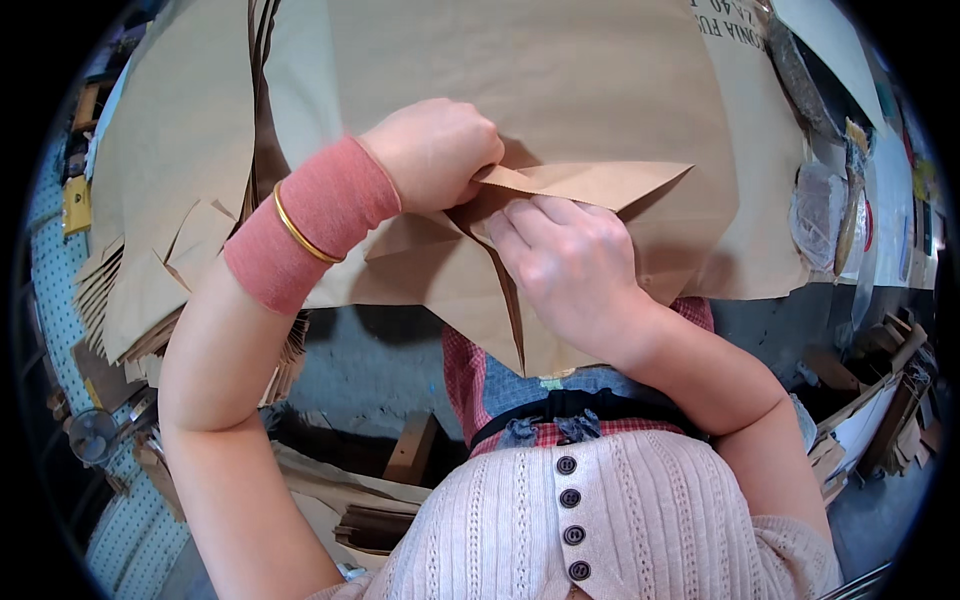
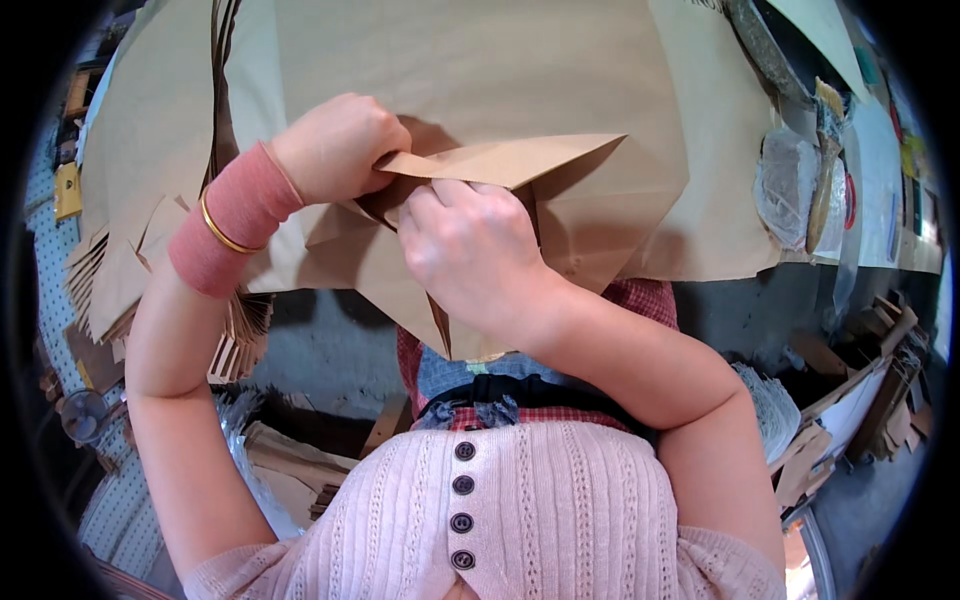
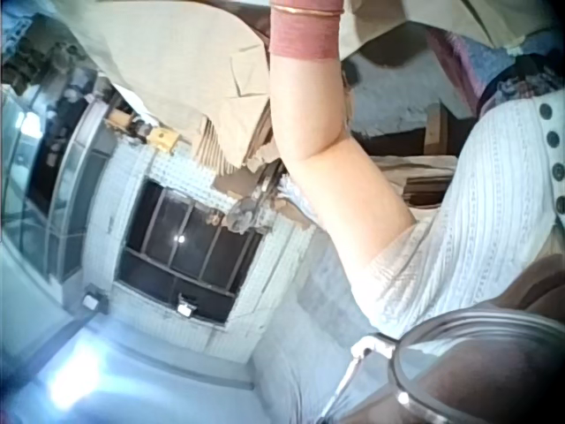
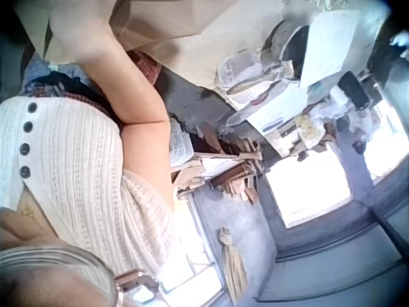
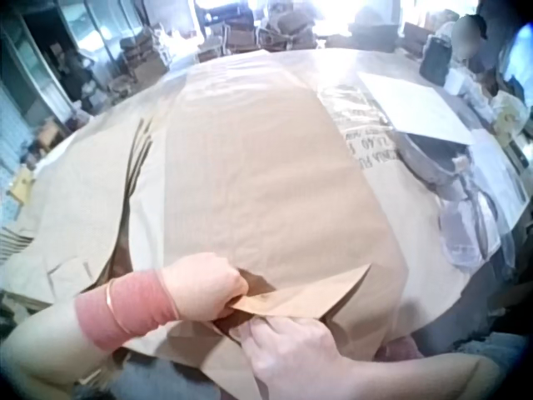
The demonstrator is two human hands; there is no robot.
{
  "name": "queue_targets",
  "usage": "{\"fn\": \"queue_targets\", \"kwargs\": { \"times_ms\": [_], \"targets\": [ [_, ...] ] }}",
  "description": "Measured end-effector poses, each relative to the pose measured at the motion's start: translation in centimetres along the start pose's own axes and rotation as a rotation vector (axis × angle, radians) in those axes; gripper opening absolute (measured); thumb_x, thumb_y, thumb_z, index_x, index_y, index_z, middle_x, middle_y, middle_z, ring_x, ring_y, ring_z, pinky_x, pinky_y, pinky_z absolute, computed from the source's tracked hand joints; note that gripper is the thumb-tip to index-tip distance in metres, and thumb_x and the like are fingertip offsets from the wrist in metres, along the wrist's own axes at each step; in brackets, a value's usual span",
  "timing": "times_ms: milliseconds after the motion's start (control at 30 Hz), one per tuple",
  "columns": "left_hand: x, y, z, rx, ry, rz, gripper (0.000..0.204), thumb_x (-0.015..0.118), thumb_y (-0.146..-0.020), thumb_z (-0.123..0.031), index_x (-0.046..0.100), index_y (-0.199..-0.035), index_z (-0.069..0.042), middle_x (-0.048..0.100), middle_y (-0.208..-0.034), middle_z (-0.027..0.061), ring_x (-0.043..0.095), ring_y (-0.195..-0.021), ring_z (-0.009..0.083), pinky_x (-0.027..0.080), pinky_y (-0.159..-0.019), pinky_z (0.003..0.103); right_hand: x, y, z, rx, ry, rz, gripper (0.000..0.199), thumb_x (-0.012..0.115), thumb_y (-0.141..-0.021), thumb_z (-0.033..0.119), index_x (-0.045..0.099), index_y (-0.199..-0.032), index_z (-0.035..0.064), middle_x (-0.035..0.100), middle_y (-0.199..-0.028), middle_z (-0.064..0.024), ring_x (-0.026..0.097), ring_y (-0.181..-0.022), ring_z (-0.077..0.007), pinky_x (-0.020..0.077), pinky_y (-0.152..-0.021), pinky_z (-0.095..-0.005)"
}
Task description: The person assembles brown paper envelopes by hand. They apply glue to the flaps using a brush, fold the paper to form the envelope shape, and press the seams to secure them. The process is repeated for multiple envelopes.
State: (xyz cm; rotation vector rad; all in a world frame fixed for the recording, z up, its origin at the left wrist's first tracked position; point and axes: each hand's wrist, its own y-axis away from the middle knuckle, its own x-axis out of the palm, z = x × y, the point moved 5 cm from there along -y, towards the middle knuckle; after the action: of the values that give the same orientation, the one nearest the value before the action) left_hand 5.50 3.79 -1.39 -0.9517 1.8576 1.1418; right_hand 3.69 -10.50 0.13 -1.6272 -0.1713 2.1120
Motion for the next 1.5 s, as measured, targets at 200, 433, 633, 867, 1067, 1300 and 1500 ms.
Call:
{"fn": "queue_targets", "kwargs": {
  "times_ms": [200, 433, 633, 867, 1067, 1300, 1500],
  "targets": [
    [0.1, -0.1, -0.3, 0.025, -0.061, 0.012, 0.013, 0.069, -0.072, -0.015, 0.063, -0.064, -0.005, 0.061, -0.066, 0.0156, 0.059, -0.064, 0.0372, 0.049, -0.060, 0.044, 0.0, -0.1, -0.1, -0.011, -0.027, -0.039, 0.009, 0.063, -0.064, 0.012, 0.065, -0.071, 0.0060, 0.056, -0.071, -0.0033, 0.061, -0.072, -0.0168, 0.0486, -0.058, -0.0294],
    [0.1, -0.2, 0.5, -0.005, 0.036, 0.004, 0.011, 0.067, -0.072, -0.013, 0.064, -0.067, -0.004, 0.062, -0.068, 0.0162, 0.059, -0.066, 0.0378, 0.049, -0.062, 0.044, 0.1, -0.1, -0.2, -0.019, -0.019, -0.074, 0.009, 0.063, -0.064, 0.012, 0.065, -0.071, 0.0060, 0.056, -0.071, -0.0033, 0.061, -0.073, -0.0168, 0.0488, -0.059, -0.0293],
    [0.2, -0.2, 0.6, -0.041, 0.090, 0.031, 0.008, 0.066, -0.074, -0.012, 0.066, -0.071, -0.004, 0.063, -0.070, 0.0168, 0.060, -0.068, 0.0381, 0.049, -0.062, 0.044, 0.0, 0.2, -0.2, 0.019, -0.014, 0.065, 0.025, 0.061, -0.069, 0.012, 0.068, -0.092, 0.0023, 0.062, -0.084, -0.0042, 0.064, -0.079, -0.0185, 0.0502, -0.062, -0.0312],
    [0.2, -0.3, 0.0, -0.016, -0.008, 0.024, 0.008, 0.066, -0.074, -0.011, 0.067, -0.070, -0.005, 0.066, -0.071, 0.0155, 0.063, -0.069, 0.0358, 0.052, -0.063, 0.043, -0.1, 0.1, -0.2, 0.026, -0.026, 0.081, 0.024, 0.061, -0.070, 0.013, 0.068, -0.091, 0.0033, 0.061, -0.082, -0.0037, 0.063, -0.079, -0.0182, 0.0497, -0.061, -0.0312],
    [0.3, -0.2, 0.0, -0.022, -0.049, 0.026, 0.008, 0.066, -0.075, -0.012, 0.068, -0.071, -0.005, 0.067, -0.072, 0.0152, 0.065, -0.070, 0.0352, 0.053, -0.065, 0.042, 0.1, 0.1, -0.2, 0.026, -0.027, 0.069, 0.022, 0.061, -0.070, 0.012, 0.067, -0.089, 0.0038, 0.061, -0.081, -0.0036, 0.063, -0.079, -0.0185, 0.0500, -0.062, -0.0317],
    [0.6, -0.2, 1.3, -0.051, 0.144, -0.002, 0.011, 0.064, -0.076, -0.012, 0.065, -0.072, -0.002, 0.063, -0.072, 0.0181, 0.058, -0.068, 0.0393, 0.049, -0.063, 0.044, 0.0, -0.2, -0.2, 0.003, -0.048, -0.007, 0.022, 0.061, -0.070, 0.011, 0.068, -0.089, 0.0039, 0.060, -0.080, -0.0036, 0.062, -0.079, -0.0185, 0.0502, -0.063, -0.0316],
    [0.6, -0.4, 0.9, -0.028, 0.079, 0.033, 0.013, 0.064, -0.078, -0.013, 0.065, -0.072, -0.001, 0.063, -0.071, 0.0183, 0.059, -0.069, 0.0393, 0.049, -0.063, 0.044, -0.1, -0.1, -0.2, 0.025, -0.018, 0.083, 0.024, 0.061, -0.070, 0.012, 0.068, -0.092, 0.0036, 0.061, -0.082, -0.0034, 0.063, -0.081, -0.0182, 0.0506, -0.064, -0.0319]
  ]
}}
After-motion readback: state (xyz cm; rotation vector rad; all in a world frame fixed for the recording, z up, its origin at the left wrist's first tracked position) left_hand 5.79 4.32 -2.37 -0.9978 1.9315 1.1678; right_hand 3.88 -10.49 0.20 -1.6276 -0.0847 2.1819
